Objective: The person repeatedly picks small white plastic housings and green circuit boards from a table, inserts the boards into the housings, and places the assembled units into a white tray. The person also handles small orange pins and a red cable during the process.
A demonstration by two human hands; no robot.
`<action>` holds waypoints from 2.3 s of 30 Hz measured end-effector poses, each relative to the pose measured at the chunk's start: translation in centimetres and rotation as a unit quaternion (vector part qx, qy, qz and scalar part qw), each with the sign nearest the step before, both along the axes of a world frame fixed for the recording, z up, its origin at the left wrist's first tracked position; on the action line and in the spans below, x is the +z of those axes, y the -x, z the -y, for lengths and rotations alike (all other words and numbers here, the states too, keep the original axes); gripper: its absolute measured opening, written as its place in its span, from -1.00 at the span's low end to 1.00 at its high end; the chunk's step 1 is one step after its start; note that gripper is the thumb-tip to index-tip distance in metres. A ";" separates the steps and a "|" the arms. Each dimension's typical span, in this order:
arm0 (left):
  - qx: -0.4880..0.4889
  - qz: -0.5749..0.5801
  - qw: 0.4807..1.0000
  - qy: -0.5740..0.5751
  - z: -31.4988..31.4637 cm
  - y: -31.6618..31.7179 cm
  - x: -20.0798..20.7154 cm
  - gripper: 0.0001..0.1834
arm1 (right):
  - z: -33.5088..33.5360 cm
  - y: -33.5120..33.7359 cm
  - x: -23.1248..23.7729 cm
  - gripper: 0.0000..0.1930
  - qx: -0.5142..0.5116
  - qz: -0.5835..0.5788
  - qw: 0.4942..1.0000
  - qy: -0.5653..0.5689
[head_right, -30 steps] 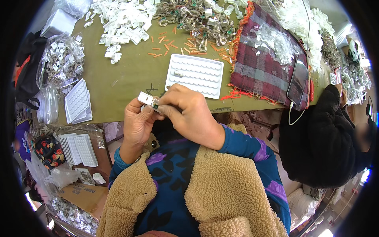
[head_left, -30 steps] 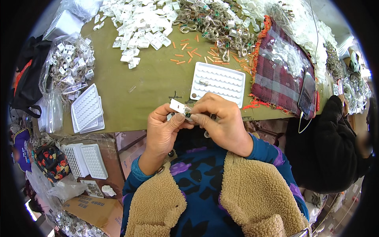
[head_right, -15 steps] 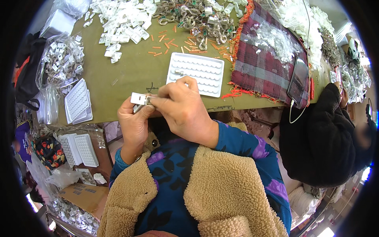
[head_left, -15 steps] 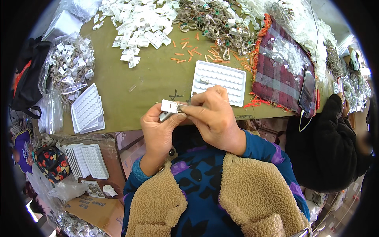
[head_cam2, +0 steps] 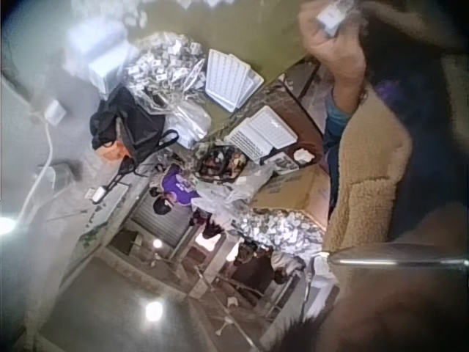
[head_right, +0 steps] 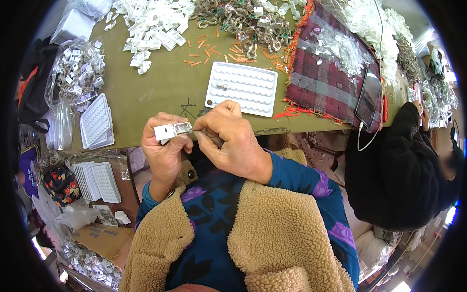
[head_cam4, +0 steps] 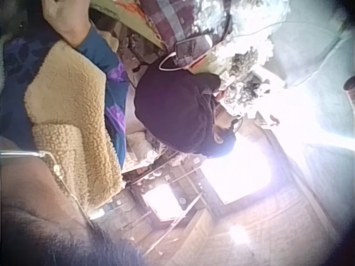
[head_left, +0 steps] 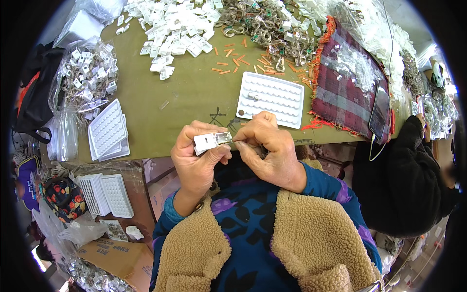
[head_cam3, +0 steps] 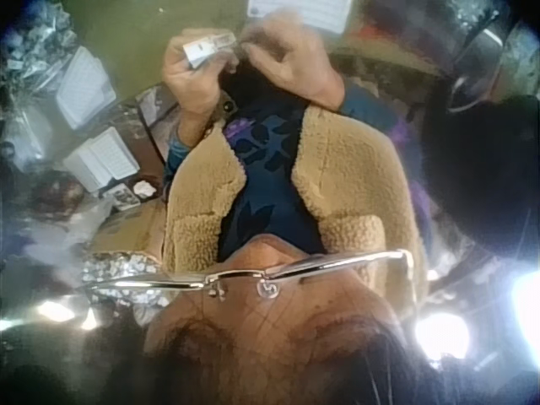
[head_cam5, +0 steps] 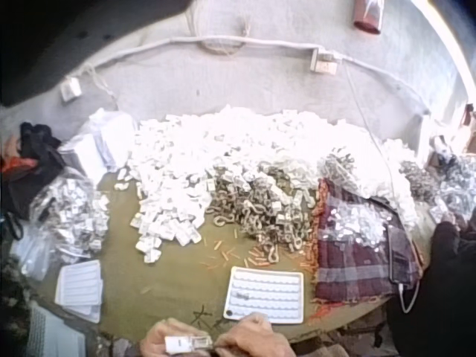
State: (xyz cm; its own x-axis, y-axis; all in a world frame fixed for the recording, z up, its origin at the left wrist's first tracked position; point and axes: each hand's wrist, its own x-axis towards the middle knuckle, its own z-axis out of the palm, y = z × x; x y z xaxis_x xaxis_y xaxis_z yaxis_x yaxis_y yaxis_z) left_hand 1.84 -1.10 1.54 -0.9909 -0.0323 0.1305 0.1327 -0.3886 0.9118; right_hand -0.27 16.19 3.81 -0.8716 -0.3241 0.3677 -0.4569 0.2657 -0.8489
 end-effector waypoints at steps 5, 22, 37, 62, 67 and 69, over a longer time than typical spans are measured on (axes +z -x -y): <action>0.003 -0.038 0.999 0.025 -0.2 0.1 0.0 -0.73 | -0.2 0.3 0.0 -0.84 -0.011 -0.052 0.997 -0.049; -0.096 0.130 0.962 -0.221 -0.6 -0.3 -0.7 -0.68 | -0.4 -0.5 1.1 -0.89 -0.038 0.070 0.996 0.049; -0.162 0.211 0.964 -0.029 -0.7 -1.2 0.2 -0.82 | -2.2 -1.1 0.4 -0.87 -0.017 0.168 0.984 0.062; -0.102 0.191 0.962 -0.164 0.6 1.5 -1.4 -0.75 | -3.4 5.1 -2.2 -0.88 -0.143 -0.051 0.977 -0.150; -0.103 0.186 0.964 -0.159 0.7 1.5 -1.4 -0.73 | -1.9 6.0 -2.6 -0.88 -0.150 -0.088 0.963 -0.206; -0.100 0.187 0.965 -0.152 0.7 1.4 -1.4 -0.70 | -1.7 6.2 -2.6 -0.89 -0.149 -0.090 0.961 -0.217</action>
